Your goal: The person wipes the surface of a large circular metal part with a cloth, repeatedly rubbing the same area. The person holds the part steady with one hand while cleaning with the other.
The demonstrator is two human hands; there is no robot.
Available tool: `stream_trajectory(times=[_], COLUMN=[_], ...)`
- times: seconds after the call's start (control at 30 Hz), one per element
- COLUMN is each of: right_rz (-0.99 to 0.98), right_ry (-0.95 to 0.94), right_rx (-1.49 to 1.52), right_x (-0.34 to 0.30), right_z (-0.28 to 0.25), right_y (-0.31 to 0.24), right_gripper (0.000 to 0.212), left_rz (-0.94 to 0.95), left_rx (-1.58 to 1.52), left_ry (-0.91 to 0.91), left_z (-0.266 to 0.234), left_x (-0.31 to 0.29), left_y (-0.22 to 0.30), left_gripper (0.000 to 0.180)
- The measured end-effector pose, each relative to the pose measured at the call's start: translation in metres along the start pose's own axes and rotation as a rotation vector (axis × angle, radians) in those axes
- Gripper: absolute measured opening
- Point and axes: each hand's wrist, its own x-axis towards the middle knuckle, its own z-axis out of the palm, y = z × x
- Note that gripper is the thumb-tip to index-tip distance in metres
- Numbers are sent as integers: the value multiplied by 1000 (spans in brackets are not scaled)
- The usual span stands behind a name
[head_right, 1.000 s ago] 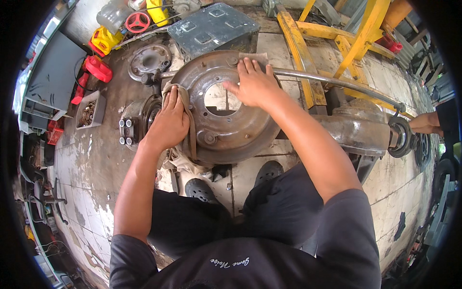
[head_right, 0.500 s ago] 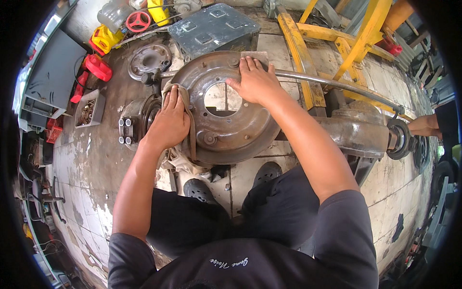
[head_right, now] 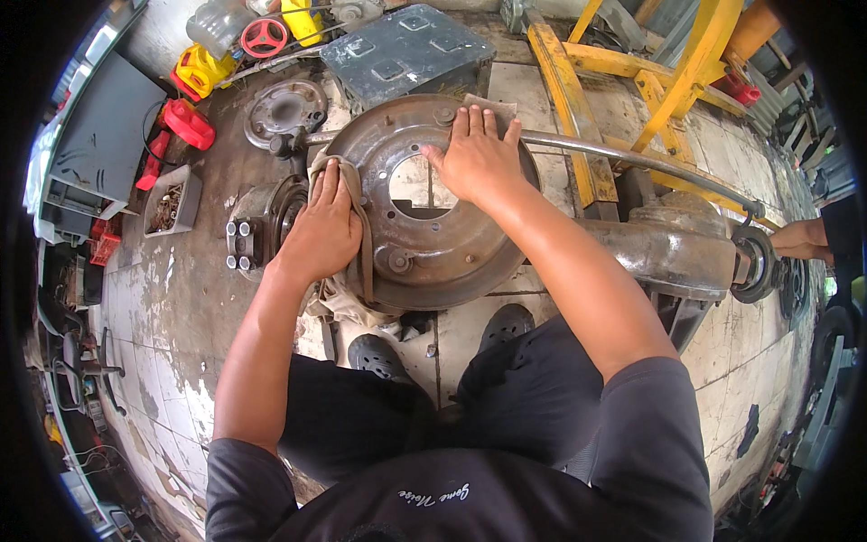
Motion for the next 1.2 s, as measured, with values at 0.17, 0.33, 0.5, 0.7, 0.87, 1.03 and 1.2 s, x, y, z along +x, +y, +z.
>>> stream_trajectory(times=[0.17, 0.33, 0.5, 0.7, 0.87, 1.03, 1.2], right_rz=[-48, -9, -34, -50, -43, -146, -143], right_ry=[-7, -12, -20, -54, -70, -124, -41], right_rx=[2, -3, 8, 9, -7, 125, 153], right_x=[-10, -5, -4, -6, -5, -6, 0], right_z=[7, 2, 1, -3, -6, -12, 0], right_y=[-1, -3, 4, 4, 5, 26, 34], right_gripper=[83, 83, 82, 81, 80, 81, 83], left_rz=[0, 20, 22, 21, 17, 24, 11], left_rx=[-12, -12, -17, -23, -21, -6, -10], left_ry=[4, 16, 31, 6, -10, -17, -74], left_z=[4, 3, 3, 3, 3, 2, -7], left_x=[-1, -1, 0, 0, 1, 1, 0], left_y=[-3, -3, -3, -4, -5, -7, 0], left_gripper=[63, 63, 62, 62, 62, 63, 64])
